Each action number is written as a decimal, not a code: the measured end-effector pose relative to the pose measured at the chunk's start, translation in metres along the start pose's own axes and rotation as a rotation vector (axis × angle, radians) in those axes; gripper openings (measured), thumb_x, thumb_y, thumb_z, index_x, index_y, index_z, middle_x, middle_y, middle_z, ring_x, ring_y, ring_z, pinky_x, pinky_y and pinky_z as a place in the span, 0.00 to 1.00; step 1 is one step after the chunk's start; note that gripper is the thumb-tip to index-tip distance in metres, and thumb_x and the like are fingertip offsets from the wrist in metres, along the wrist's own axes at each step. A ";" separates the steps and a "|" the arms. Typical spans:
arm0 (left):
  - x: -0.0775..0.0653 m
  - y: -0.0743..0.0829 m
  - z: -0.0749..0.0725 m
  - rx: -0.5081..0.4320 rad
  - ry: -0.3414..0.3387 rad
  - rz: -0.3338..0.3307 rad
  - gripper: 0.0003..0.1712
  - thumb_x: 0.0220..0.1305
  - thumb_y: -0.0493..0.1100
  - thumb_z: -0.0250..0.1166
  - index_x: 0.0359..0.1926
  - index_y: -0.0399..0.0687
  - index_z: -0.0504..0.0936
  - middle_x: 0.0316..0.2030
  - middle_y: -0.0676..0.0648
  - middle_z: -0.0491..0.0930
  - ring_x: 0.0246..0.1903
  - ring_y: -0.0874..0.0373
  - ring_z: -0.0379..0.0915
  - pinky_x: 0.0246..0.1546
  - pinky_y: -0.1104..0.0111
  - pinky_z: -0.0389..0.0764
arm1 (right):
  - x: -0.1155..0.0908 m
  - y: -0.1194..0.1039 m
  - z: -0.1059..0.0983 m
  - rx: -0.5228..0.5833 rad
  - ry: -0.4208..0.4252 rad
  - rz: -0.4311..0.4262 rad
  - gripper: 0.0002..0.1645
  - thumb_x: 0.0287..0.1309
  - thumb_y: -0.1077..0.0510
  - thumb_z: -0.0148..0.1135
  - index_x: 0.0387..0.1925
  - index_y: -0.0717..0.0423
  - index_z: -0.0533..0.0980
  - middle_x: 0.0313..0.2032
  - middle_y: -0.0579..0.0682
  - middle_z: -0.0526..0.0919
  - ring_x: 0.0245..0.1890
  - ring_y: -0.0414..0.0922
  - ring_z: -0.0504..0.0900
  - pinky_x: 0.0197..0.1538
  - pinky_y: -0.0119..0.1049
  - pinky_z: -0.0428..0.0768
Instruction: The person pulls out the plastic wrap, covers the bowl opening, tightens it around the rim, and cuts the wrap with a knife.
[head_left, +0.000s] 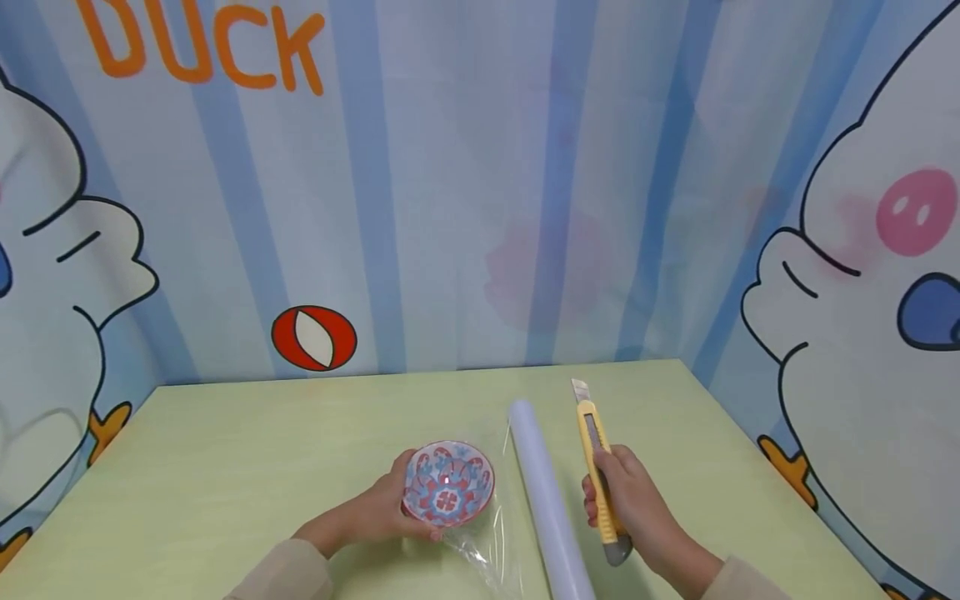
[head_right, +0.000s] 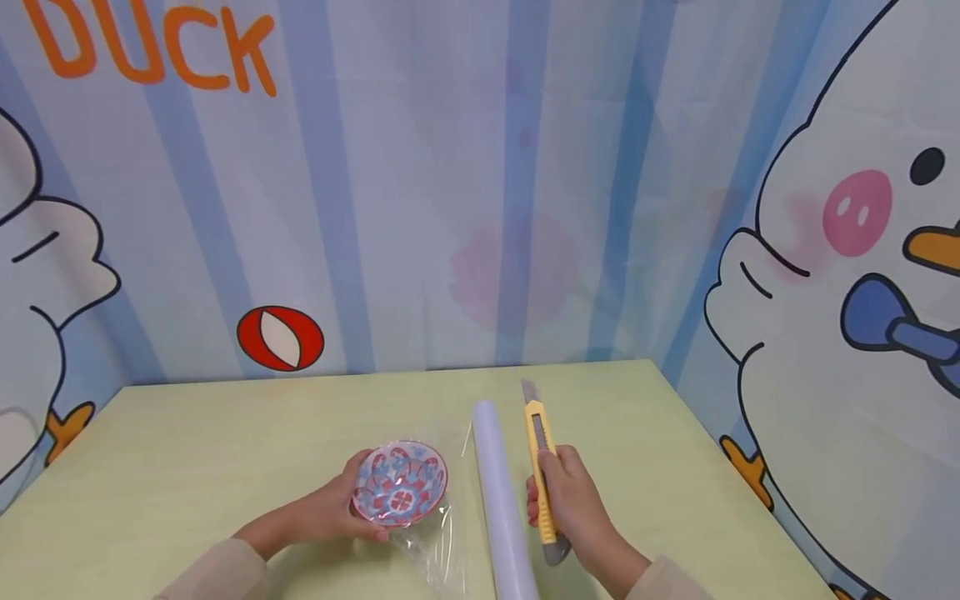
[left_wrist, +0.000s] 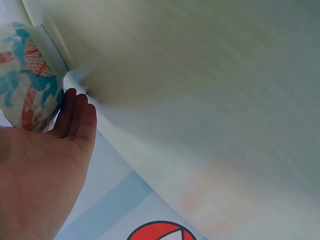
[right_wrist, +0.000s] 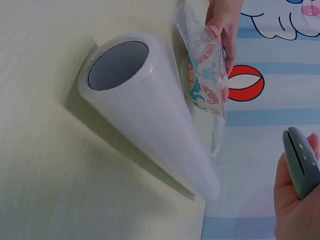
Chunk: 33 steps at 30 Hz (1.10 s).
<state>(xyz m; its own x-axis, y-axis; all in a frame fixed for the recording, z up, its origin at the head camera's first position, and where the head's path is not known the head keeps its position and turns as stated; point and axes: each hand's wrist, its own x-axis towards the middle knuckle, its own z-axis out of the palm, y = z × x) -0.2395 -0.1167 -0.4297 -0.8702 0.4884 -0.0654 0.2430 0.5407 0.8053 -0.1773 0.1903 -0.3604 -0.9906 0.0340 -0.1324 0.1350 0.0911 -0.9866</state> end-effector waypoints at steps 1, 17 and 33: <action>0.000 0.000 0.000 -0.001 -0.002 0.004 0.66 0.38 0.56 0.76 0.67 0.38 0.43 0.60 0.40 0.62 0.59 0.49 0.60 0.61 0.48 0.61 | 0.000 0.000 -0.001 -0.001 -0.005 0.006 0.15 0.68 0.52 0.36 0.45 0.60 0.56 0.20 0.49 0.70 0.16 0.41 0.70 0.22 0.33 0.74; -0.002 0.001 -0.001 0.011 -0.021 -0.011 0.66 0.39 0.58 0.75 0.68 0.40 0.41 0.61 0.41 0.61 0.60 0.49 0.60 0.61 0.47 0.61 | 0.003 0.008 -0.023 -0.085 -0.308 -0.012 0.32 0.68 0.41 0.40 0.64 0.52 0.49 0.27 0.49 0.76 0.27 0.42 0.80 0.37 0.39 0.80; -0.003 0.002 0.000 0.004 -0.009 -0.018 0.66 0.39 0.58 0.75 0.68 0.40 0.41 0.60 0.41 0.62 0.60 0.48 0.59 0.61 0.47 0.61 | 0.007 0.014 -0.031 -0.115 -0.365 -0.015 0.26 0.71 0.52 0.34 0.65 0.55 0.45 0.28 0.49 0.71 0.24 0.42 0.72 0.28 0.35 0.77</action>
<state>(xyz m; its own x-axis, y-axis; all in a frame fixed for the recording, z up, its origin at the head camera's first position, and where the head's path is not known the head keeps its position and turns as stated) -0.2368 -0.1175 -0.4280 -0.8706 0.4847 -0.0845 0.2293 0.5517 0.8019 -0.1815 0.2230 -0.3723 -0.9322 -0.3231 -0.1634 0.1011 0.2010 -0.9744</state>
